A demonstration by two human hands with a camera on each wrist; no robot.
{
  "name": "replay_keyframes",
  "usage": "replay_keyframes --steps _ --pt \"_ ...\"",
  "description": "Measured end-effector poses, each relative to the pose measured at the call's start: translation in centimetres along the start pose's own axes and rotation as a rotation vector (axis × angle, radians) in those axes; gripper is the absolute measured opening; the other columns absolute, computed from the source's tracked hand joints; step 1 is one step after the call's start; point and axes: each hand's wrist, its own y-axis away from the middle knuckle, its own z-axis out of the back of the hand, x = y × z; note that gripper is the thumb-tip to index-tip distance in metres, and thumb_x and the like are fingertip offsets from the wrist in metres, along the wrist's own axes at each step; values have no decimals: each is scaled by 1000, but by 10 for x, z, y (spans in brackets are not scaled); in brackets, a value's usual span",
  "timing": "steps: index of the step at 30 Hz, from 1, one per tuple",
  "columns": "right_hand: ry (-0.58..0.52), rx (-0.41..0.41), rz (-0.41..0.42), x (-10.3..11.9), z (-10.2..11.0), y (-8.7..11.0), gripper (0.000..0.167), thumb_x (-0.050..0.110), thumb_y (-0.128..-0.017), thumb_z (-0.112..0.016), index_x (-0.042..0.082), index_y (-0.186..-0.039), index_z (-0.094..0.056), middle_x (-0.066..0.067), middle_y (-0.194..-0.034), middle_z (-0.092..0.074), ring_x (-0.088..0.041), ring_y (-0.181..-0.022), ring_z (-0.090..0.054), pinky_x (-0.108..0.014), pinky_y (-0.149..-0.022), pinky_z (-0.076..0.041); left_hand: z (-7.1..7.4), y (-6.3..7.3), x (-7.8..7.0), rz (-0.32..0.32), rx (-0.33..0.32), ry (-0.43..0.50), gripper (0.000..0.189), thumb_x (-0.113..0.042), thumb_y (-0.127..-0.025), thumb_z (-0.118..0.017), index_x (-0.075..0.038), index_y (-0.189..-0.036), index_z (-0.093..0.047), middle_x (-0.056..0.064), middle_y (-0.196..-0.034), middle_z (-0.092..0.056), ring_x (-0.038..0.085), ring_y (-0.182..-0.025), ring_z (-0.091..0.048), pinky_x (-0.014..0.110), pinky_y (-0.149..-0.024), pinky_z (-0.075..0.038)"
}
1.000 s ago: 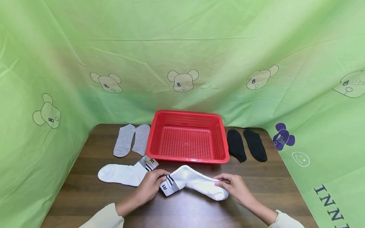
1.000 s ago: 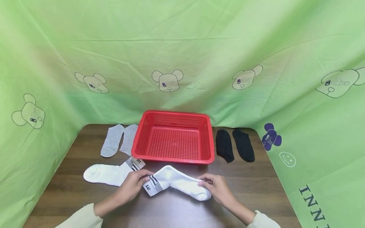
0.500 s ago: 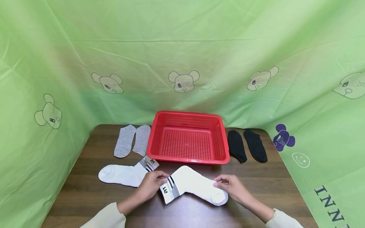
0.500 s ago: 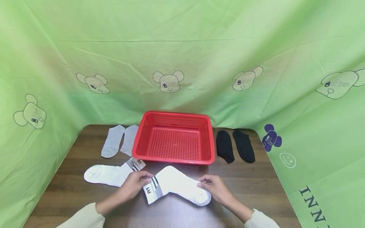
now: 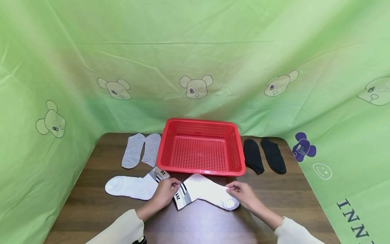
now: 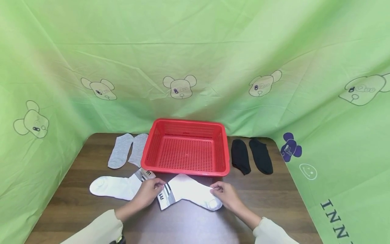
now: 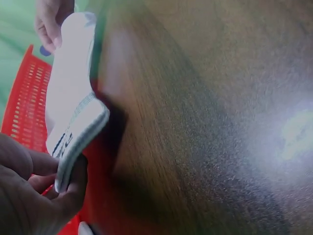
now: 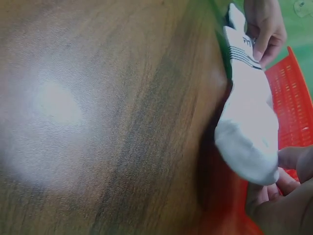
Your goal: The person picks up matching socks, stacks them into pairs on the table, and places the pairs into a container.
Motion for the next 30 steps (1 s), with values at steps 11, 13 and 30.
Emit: replay_keyframes --steps 11,13,30 --pt "12 32 -12 -6 -1 -7 27 13 -88 -79 -2 -110 -72 -7 -98 -74 -15 -85 -63 -23 -70 -51 -6 -2 -1 -55 -29 -211 7 5 -88 -71 1 -91 -75 11 -86 -71 18 -81 -67 30 -69 -56" --pt "34 29 13 -7 -2 -7 24 11 -87 -80 -1 -107 -73 -7 -95 -74 -14 -83 -63 -22 -68 -51 -6 -2 0 -53 -23 -214 7 5 -88 -71 0 -90 -75 9 -85 -69 16 -80 -65 28 -67 -54" --pt "324 -110 233 -23 -10 -17 14 10 -82 -83 12 -84 -70 5 -78 -66 -3 -71 -54 -22 -64 -49 -13 -3 6 -127 -24 -324 9 6 -85 -73 -3 -85 -76 4 -81 -67 16 -78 -65 30 -69 -56"
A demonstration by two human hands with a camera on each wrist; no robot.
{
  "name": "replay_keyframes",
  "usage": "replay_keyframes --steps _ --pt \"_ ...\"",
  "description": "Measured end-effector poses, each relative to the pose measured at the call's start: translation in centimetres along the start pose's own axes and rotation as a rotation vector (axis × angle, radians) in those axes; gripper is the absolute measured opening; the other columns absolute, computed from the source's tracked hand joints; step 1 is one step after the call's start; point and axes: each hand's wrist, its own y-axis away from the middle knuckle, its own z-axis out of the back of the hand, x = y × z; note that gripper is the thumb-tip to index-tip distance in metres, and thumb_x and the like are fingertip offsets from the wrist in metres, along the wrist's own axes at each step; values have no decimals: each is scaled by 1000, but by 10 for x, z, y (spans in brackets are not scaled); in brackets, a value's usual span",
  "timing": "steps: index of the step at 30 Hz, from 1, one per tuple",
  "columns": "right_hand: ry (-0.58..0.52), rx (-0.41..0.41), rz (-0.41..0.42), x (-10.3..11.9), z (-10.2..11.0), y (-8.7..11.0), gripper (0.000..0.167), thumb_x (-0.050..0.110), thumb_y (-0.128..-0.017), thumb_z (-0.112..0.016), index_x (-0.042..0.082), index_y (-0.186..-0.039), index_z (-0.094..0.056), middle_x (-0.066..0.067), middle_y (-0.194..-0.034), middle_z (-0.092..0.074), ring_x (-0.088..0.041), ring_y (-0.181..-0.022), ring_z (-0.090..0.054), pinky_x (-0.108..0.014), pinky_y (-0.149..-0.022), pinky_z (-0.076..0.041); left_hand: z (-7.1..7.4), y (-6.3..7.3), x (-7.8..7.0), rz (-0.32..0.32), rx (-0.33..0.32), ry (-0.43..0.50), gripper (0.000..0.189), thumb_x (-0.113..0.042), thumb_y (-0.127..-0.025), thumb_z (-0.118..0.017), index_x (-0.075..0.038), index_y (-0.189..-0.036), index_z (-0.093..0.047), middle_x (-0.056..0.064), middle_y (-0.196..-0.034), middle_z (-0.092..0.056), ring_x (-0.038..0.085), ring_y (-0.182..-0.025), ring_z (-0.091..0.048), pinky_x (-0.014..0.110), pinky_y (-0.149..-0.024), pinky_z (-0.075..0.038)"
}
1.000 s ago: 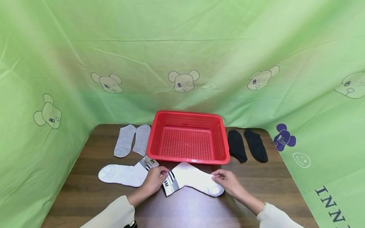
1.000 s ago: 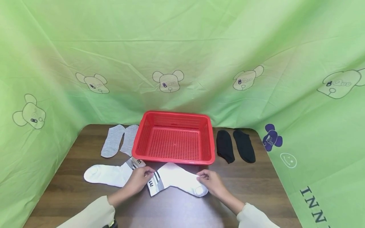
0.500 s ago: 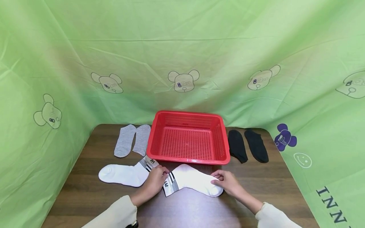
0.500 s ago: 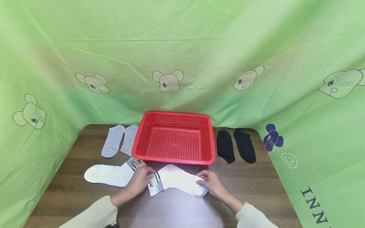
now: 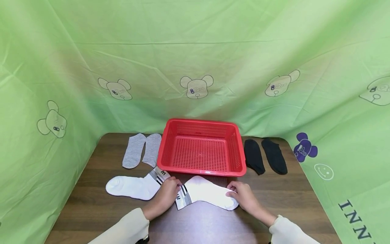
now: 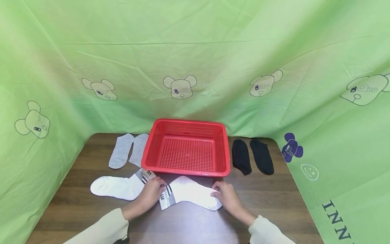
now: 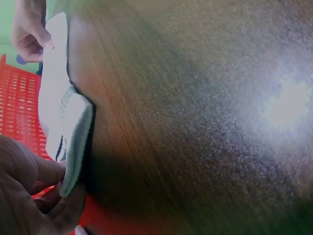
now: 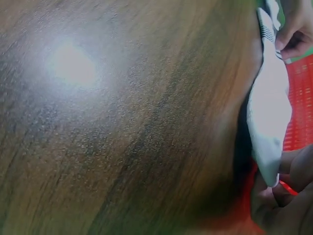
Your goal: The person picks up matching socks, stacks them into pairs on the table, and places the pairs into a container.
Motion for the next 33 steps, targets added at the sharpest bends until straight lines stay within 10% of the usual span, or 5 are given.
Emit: replay_keyframes --steps 33 --pt "-87 83 -92 -6 5 4 12 2 -85 -79 7 -91 -71 1 -81 -67 -7 -73 -59 -21 -65 -52 4 -1 -1 -27 -5 -111 10 8 -81 -75 -2 -81 -77 6 -77 -67 21 -76 -66 33 -70 -58"
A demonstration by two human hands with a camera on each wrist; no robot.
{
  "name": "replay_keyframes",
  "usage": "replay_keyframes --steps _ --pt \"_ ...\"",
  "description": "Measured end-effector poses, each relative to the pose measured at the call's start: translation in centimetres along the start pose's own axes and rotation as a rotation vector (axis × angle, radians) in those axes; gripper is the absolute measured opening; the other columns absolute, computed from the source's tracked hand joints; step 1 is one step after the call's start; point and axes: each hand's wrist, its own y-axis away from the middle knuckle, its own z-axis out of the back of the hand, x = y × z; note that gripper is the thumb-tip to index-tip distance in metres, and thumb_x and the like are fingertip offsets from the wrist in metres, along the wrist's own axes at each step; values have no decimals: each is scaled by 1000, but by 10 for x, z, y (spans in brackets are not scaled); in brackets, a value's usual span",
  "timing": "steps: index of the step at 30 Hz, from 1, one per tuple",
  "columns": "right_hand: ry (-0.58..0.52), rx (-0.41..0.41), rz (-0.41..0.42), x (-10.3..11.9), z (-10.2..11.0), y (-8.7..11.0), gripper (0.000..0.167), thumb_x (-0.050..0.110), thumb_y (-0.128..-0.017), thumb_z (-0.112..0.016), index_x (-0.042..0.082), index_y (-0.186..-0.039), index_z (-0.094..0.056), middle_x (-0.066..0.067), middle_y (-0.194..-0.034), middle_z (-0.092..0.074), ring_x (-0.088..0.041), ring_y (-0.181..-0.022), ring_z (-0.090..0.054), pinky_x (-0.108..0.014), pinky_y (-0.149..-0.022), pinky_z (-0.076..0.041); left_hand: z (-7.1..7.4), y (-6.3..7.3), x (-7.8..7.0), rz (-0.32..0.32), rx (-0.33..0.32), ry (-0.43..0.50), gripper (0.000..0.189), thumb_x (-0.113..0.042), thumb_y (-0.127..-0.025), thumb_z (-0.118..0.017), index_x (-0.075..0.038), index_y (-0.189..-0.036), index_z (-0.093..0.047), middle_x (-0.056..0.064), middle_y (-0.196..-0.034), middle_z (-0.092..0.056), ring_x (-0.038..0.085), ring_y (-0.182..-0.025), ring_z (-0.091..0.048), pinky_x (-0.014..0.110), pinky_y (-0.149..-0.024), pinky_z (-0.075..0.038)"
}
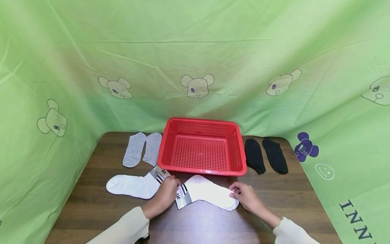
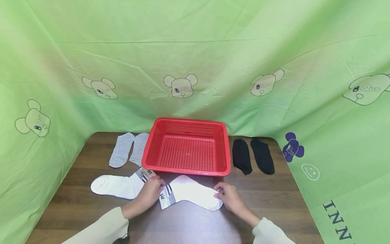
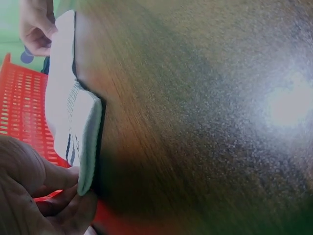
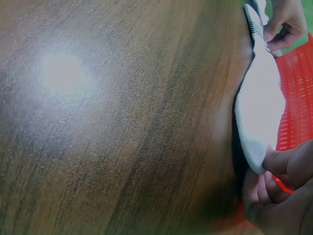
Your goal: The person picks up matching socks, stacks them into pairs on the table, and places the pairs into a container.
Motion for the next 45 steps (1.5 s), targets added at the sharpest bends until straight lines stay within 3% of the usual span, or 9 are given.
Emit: replay_keyframes --steps 6,17,45 --pt "57 -51 27 2 -3 0 14 2 -82 -81 9 -87 -70 2 -81 -66 -6 -73 -59 -21 -66 -53 -1 0 0 10 2 -1 11 9 -81 -75 -3 -81 -76 6 -77 -66 20 -76 -66 33 -70 -58" --pt "77 -92 -9 4 -6 0 18 2 -79 -84 12 -82 -69 3 -78 -62 -6 -72 -56 -21 -65 -51 -1 1 -1 14 -1 -15 12 9 -82 -74 -3 -80 -75 5 -75 -65 19 -75 -65 31 -68 -57" --pt "82 -85 -16 4 -6 1 18 3 -79 -84 12 -82 -69 3 -78 -62 -5 -71 -54 -21 -64 -50 0 0 -1 29 15 13 10 8 -83 -75 -2 -83 -77 5 -78 -67 18 -77 -66 31 -68 -58"
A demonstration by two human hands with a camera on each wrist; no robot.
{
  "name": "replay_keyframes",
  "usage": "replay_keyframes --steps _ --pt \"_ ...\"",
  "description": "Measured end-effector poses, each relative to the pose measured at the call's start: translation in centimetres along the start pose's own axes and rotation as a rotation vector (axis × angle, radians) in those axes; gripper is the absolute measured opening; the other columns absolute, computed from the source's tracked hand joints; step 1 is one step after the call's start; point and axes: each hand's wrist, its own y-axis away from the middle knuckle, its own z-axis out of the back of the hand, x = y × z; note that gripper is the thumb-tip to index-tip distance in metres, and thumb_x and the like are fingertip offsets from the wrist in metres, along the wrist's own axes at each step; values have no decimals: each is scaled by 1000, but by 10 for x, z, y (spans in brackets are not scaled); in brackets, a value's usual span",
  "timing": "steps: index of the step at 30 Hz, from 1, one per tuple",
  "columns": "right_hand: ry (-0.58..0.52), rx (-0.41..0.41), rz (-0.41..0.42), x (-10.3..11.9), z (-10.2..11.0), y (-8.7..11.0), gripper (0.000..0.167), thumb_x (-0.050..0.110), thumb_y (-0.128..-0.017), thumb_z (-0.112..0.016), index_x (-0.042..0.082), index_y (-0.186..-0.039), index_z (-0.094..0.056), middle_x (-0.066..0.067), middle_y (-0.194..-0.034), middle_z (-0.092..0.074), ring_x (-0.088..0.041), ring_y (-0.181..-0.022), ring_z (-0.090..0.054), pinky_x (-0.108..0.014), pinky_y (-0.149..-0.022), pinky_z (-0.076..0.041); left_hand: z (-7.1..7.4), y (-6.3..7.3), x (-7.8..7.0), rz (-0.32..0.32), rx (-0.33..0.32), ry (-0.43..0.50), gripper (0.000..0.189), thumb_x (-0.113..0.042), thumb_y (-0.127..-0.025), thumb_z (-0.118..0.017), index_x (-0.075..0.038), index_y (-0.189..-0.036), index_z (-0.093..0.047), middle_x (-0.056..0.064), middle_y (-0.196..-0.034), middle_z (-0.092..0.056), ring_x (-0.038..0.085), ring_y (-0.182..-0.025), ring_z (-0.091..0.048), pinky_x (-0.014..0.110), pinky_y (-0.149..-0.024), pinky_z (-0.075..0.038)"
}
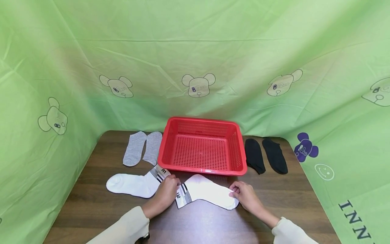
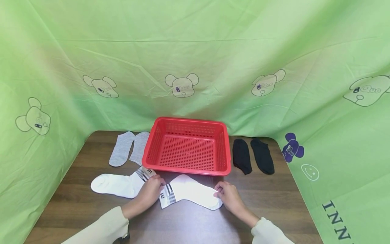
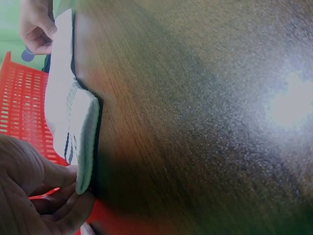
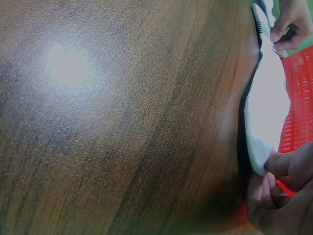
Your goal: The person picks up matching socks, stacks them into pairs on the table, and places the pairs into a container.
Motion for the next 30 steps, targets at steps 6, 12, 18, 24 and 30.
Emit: replay_keyframes --steps 6,12,18,24,30 --pt "-4 11 4 0 1 1 17 4 -80 -84 12 -83 -69 2 -79 -62 -6 -71 -55 -21 -64 -50 0 0 0 -8 -13 -10 10 8 -83 -75 -2 -82 -77 5 -77 -66 18 -76 -66 31 -69 -58" --pt "-12 14 -1 0 1 1 17 4 -80 -84 11 -83 -69 2 -79 -62 -7 -71 -55 -21 -64 -50 0 1 0 -15 -20 0 11 9 -82 -75 -2 -82 -77 6 -76 -66 18 -76 -66 31 -68 -58" --pt "-2 6 6 -1 0 0 17 2 -80 -83 11 -83 -69 2 -79 -62 -6 -70 -55 -21 -63 -50 -1 2 1 -50 -39 -17 11 10 -79 -76 -1 -79 -75 7 -76 -67 21 -75 -67 33 -69 -58" --pt "0 1 10 -1 0 0 17 2 -79 -84 10 -83 -69 2 -78 -62 -6 -70 -55 -21 -63 -50 -2 1 2 -58 -49 -20 11 10 -78 -76 -1 -78 -75 7 -75 -67 21 -74 -67 32 -67 -58" --pt "-4 2 11 -1 1 0 16 4 -80 -83 10 -84 -69 2 -79 -62 -6 -71 -55 -21 -63 -50 -3 0 3 -47 -37 -13 10 9 -80 -75 -1 -80 -76 7 -76 -67 21 -75 -67 32 -68 -58"
